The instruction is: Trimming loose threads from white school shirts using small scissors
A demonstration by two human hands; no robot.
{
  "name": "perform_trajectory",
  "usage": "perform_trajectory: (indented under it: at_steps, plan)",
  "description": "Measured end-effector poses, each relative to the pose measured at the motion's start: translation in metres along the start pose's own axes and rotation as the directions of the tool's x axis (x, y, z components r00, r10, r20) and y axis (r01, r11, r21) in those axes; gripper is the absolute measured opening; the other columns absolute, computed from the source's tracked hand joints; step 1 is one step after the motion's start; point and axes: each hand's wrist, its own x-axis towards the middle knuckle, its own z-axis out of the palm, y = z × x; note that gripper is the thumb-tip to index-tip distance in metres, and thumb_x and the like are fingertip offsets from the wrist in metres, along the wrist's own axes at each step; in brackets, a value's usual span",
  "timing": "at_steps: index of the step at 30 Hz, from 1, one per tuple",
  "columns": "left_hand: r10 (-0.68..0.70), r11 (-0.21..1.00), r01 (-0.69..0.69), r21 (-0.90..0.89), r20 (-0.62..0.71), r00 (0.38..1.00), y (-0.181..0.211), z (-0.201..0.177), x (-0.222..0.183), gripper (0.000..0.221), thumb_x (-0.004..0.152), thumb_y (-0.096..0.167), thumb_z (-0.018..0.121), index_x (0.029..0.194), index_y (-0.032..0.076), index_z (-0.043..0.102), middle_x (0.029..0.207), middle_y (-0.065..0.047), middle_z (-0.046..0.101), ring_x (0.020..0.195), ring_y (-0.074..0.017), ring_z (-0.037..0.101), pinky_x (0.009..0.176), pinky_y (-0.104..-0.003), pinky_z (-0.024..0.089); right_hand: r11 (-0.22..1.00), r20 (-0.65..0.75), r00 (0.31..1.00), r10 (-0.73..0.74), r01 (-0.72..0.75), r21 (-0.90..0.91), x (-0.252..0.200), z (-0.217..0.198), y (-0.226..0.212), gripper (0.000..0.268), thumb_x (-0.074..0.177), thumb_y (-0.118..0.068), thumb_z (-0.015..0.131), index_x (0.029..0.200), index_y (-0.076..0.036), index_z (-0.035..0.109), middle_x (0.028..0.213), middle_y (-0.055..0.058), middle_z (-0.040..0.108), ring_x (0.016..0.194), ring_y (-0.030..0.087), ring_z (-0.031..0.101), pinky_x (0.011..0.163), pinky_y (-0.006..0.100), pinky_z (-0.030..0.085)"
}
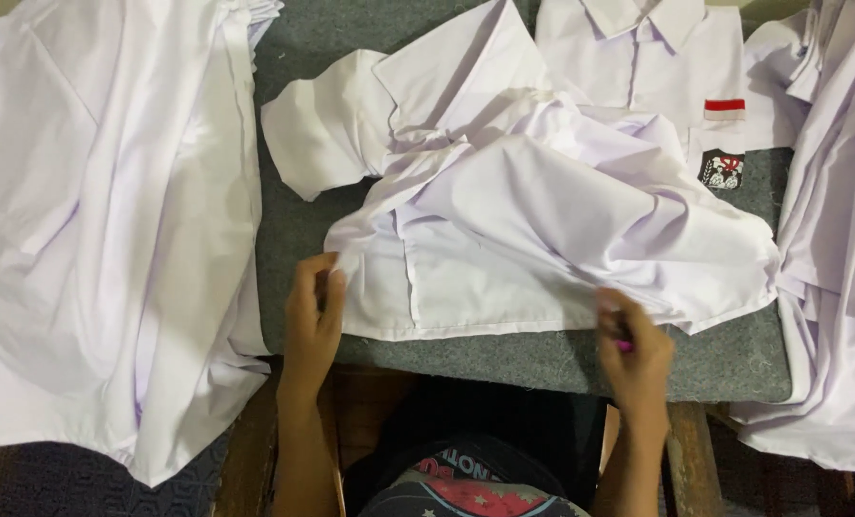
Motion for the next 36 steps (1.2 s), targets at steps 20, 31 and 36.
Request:
perform_trajectory:
  at_steps: [20,31,36]
  plan:
    - [-0.491,0.535,0.074,-0.842,-0.238,0.838,-0.026,0.018,-0.002,0.021,0.107,0.034,0.041,0.119,0.017,0.042,0.122,-0.006,0.054,0.118,-0.0214,0.053,0.108,-0.046,0.045,0.851,0.495,0.771,-0.4,0.513,-0.111,0.062,0.081,-0.133,0.036,0.089,-0.011,0.066,0.124,-0.018,0.072,0.085,0.003,0.062,0.077,0.024,0.065,0.072,0.034,0.055]
    - [-0.488,0.538,0.047,-0.842,-0.266,0.831,-0.018,0.02,0.001,0.017,0.107,0.035,0.044,0.115,0.019,0.042,0.117,-0.003,0.056,0.114,-0.0185,0.054,0.105,-0.044,0.048,0.842,0.411,0.79,-0.455,0.531,-0.09,0.06,0.084,-0.122,0.008,0.086,-0.017,0.074,0.093,-0.018,0.074,0.083,-0.005,0.057,0.07,0.017,0.064,0.062,0.027,0.053]
    - [-0.478,0.532,0.045,-0.846,-0.257,0.84,-0.011,0.017,0.002,0.02,0.107,0.034,0.043,0.119,0.018,0.044,0.12,-0.004,0.056,0.115,-0.0196,0.054,0.106,-0.046,0.048,0.915,0.328,0.895,-0.302,0.369,-0.161,0.07,0.102,-0.137,0.02,0.085,-0.033,0.077,0.104,-0.027,0.074,0.082,-0.01,0.061,0.071,0.014,0.067,0.06,0.029,0.053]
